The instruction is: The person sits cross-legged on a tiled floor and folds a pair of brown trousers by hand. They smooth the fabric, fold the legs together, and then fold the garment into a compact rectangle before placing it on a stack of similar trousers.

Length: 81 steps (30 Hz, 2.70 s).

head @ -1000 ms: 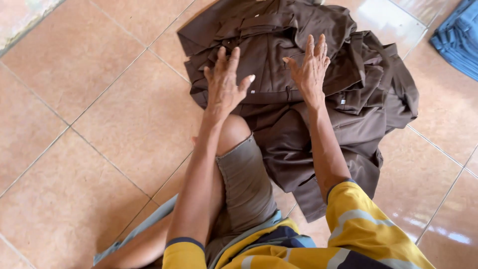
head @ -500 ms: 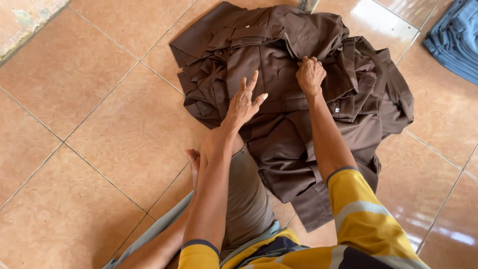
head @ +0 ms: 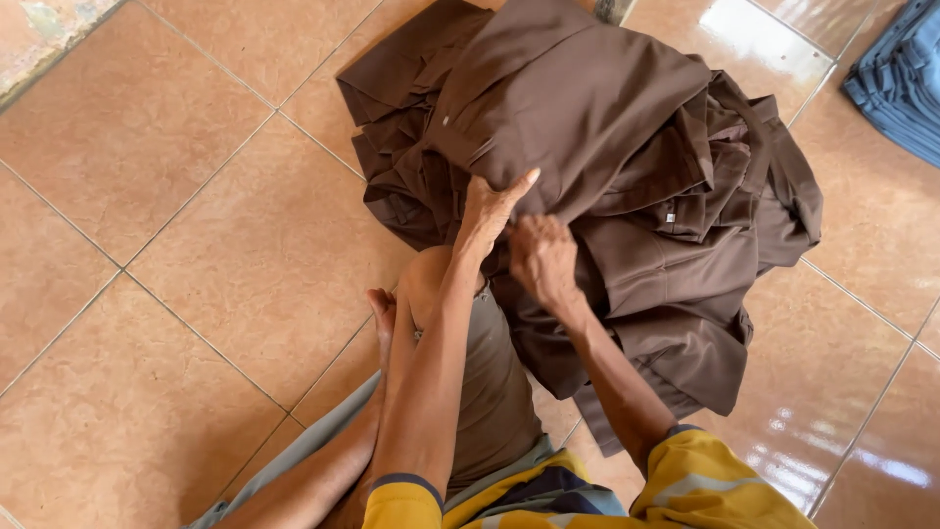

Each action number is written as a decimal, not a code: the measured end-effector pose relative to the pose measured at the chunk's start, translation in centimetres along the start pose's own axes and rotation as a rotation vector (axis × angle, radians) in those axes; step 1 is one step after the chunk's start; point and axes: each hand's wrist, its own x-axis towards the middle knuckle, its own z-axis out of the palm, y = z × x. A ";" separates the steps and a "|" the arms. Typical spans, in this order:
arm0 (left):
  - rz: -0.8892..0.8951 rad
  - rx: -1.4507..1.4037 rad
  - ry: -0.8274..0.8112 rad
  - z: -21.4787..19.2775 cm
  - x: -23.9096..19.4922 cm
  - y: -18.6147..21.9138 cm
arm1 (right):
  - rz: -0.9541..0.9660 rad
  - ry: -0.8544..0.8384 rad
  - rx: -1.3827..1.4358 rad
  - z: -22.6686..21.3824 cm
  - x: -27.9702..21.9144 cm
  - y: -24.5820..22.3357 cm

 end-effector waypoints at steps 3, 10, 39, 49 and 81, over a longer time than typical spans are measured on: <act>-0.117 -0.161 0.192 -0.5 -2.5 0.2 | -0.044 -0.091 0.259 -0.6 -0.6 -2.1; 0.084 -0.373 0.618 -5.8 1.6 -3.8 | 0.053 -0.044 0.790 -5.2 4.7 -3.1; 0.370 -0.897 1.289 -37.1 -31.8 -8.0 | -0.377 -0.777 0.755 5.5 13.8 -26.1; 0.883 -0.299 1.607 -46.3 -45.7 3.4 | 0.412 -0.649 2.242 0.2 -1.9 -52.3; -0.266 1.095 0.401 -38.2 -32.2 -27.5 | -0.658 -0.821 0.229 7.7 -6.7 -32.7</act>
